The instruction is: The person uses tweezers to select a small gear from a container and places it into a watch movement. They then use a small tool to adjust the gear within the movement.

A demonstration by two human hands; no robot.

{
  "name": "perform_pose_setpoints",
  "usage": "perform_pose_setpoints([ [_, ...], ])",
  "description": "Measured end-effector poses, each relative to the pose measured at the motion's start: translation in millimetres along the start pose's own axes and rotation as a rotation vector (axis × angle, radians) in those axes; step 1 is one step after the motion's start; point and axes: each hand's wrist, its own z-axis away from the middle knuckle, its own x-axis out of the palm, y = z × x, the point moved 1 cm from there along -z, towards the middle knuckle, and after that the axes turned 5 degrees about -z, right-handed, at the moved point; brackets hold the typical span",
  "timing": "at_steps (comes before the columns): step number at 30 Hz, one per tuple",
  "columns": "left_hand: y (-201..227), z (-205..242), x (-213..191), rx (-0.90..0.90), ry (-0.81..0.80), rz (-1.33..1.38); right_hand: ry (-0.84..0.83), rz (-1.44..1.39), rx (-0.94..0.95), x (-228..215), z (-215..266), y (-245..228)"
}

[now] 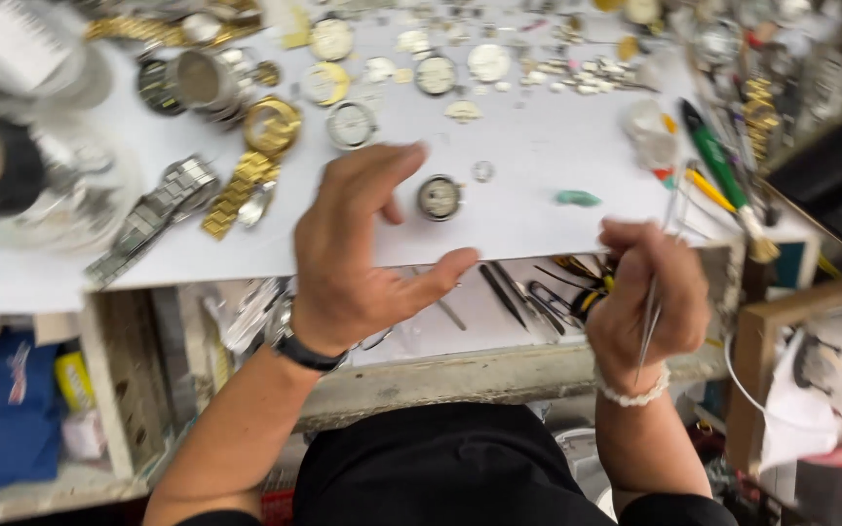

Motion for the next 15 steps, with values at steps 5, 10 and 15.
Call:
perform_pose_setpoints([
  [5, 9.3, 12.0, 9.5, 0.176, 0.223, -0.063, -0.011, 0.388, -0.029, -53.7, -7.0, 47.5],
  [10, 28.3, 37.0, 22.6, 0.186, 0.129, 0.063, -0.176, 0.474, -0.094, -73.1, -12.8, 59.4],
  [15, 63.1, 27.5, 11.1, 0.211, -0.008, 0.14, -0.232, 0.498, -0.147, -81.4, -10.3, 56.7],
])
